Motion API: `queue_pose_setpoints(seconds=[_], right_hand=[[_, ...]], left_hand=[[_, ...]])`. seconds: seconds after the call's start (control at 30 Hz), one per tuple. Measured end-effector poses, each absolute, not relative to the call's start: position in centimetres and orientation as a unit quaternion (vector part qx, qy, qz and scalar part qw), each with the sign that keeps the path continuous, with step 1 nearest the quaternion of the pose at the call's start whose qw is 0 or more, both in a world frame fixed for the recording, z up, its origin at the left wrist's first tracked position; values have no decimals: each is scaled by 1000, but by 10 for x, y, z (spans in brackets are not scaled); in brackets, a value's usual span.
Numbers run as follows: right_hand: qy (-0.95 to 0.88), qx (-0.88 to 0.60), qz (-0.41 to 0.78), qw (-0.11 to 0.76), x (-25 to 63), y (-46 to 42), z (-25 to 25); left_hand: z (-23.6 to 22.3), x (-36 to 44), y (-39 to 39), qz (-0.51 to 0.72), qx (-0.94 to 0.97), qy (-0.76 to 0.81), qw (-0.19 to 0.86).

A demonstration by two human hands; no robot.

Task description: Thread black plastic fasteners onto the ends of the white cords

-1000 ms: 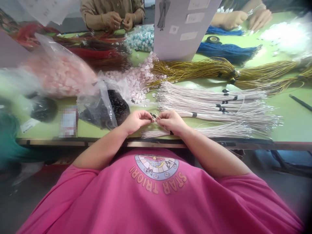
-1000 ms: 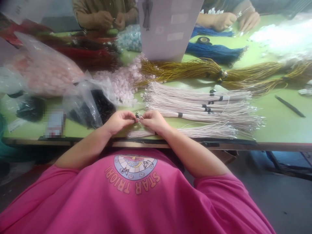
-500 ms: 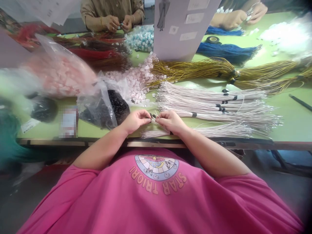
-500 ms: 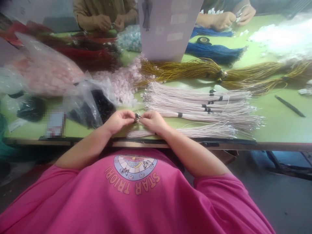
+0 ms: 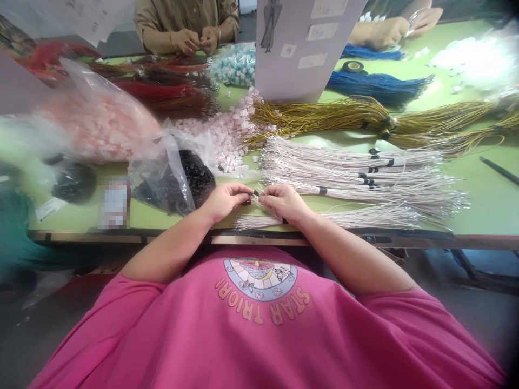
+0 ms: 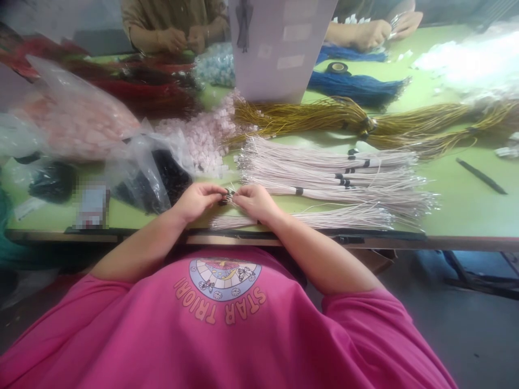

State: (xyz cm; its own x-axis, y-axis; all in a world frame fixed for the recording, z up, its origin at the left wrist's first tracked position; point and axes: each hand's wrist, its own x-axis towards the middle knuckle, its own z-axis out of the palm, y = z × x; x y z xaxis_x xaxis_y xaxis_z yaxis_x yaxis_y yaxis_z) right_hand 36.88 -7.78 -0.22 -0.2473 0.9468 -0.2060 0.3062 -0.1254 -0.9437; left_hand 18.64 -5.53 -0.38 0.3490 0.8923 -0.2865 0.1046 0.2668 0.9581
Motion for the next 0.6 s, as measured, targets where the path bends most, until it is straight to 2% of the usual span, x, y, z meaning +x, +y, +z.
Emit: queue_pose_setpoints(seconds=[0.23, 0.43, 0.6], right_hand=[[-596, -540, 515, 298, 368, -78, -2], [-625, -543, 479, 291, 367, -77, -3], [-630, -558, 466, 274, 368, -77, -5]], left_hand=[[-7, 184, -55, 281, 563, 483, 608], [-8, 186, -57, 269, 676, 464, 505], [-12, 186, -55, 274, 700, 458, 474]])
